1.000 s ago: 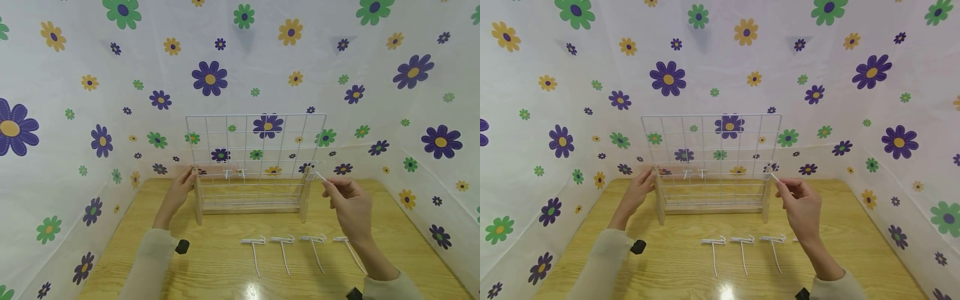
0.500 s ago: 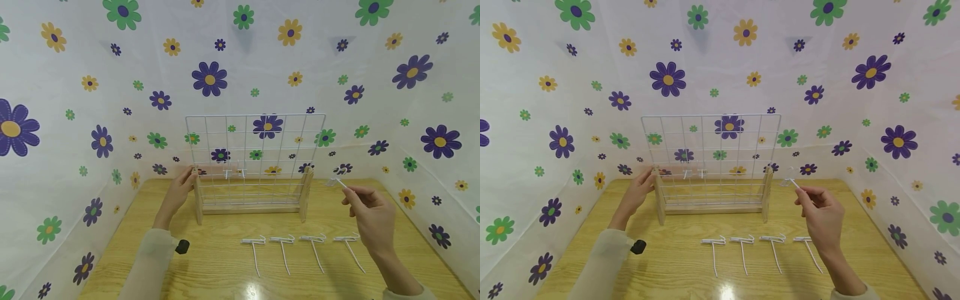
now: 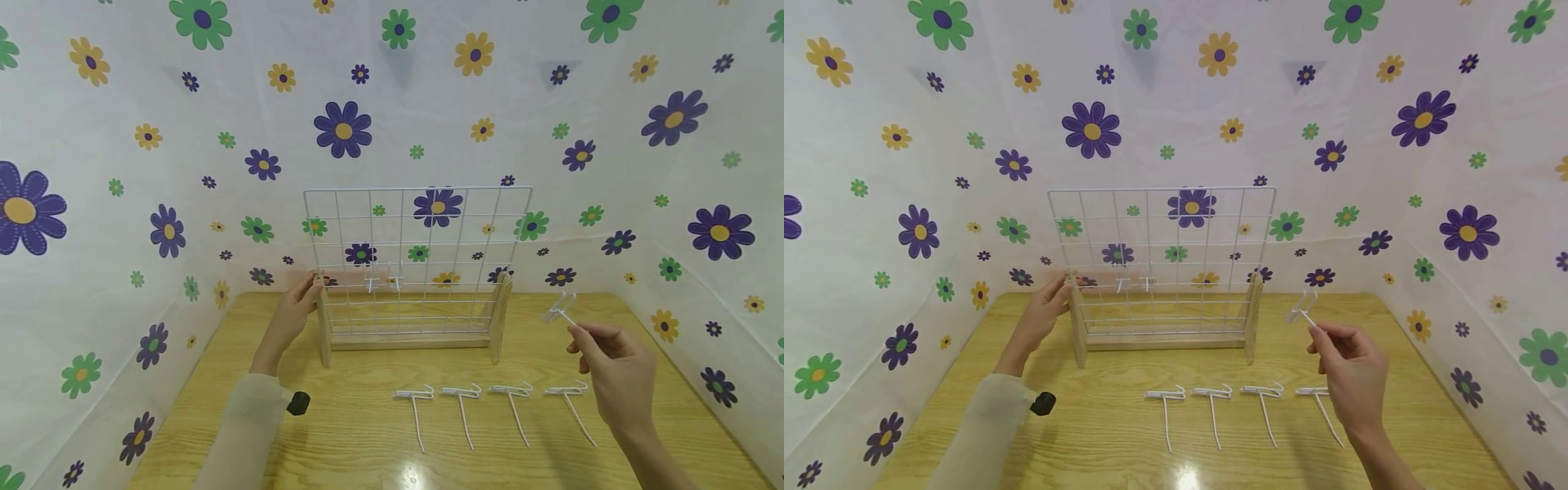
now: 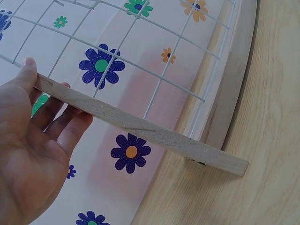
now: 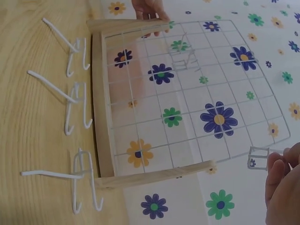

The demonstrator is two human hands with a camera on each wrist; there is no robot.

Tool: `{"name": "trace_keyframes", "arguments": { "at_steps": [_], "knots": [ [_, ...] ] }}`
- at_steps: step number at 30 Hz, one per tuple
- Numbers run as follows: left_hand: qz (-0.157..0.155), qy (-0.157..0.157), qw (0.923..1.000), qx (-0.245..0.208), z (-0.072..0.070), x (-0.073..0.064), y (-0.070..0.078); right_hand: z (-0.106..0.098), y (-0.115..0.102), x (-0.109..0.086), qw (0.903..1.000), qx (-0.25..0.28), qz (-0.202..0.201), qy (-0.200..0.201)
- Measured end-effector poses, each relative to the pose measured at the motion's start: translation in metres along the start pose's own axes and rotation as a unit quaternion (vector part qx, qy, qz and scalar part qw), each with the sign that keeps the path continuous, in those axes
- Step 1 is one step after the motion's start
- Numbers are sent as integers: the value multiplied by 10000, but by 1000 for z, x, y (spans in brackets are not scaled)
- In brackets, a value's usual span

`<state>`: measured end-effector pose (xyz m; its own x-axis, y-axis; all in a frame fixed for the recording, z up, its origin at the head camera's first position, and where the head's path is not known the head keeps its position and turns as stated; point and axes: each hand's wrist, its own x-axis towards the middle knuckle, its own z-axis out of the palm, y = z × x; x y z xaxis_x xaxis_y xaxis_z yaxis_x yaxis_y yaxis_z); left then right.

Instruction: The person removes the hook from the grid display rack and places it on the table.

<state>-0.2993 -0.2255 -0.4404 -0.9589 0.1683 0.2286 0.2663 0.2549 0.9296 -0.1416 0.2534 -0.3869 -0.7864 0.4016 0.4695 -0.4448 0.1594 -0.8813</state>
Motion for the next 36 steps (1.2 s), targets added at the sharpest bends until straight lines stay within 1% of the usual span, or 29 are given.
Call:
{"name": "trace_keyframes", "arguments": {
  "at_steps": [5, 7, 9, 13, 16, 21, 23, 24, 27, 28, 30, 31, 36],
  "knots": [
    [-3, 56, 10000, 67, 1, 2, -1, -4, 11, -12, 9987, 151, 473, 62],
    [-5, 66, 10000, 73, 2, 2, -1, -5, 15, -17, 9977, 119, 667, 91],
    [0, 67, 9999, 76, 1, 2, -2, -6, 19, -21, 9968, 34, 786, 126],
    [-21, 61, 10000, 54, 0, 1, -3, -10, 24, -27, 9940, -396, 1013, 142],
    [-40, 57, 10000, 49, 1, 1, -3, -13, 27, -31, 9918, -597, 1125, 116],
    [-118, 67, 9999, 95, 2, 1, -1, -19, 33, -38, 9901, -810, 1146, -20],
    [-164, 43, 9998, 94, 2, -2, 8, -22, 37, -40, 9888, -934, 1157, -105],
    [-175, 27, 9998, 93, 1, -1, 8, -23, 39, -41, 9883, -959, 1176, -127],
    [-174, 29, 9998, 82, 1, -1, 8, -26, 44, -44, 9876, -878, 1280, -220],
    [-141, 40, 9998, 107, 1, -1, 8, -28, 46, -45, 9877, -776, 1336, -244],
    [-69, 90, 9999, 102, 0, 2, -1, -30, 49, -48, 9870, -670, 1434, -278],
    [-39, 105, 9999, 91, 0, 2, -1, -31, 51, -49, 9862, -648, 1496, -297],
    [26, 76, 10000, -1, -1, 2, -3, -35, 58, -56, 9780, -623, 1974, -244]
  ]
}}
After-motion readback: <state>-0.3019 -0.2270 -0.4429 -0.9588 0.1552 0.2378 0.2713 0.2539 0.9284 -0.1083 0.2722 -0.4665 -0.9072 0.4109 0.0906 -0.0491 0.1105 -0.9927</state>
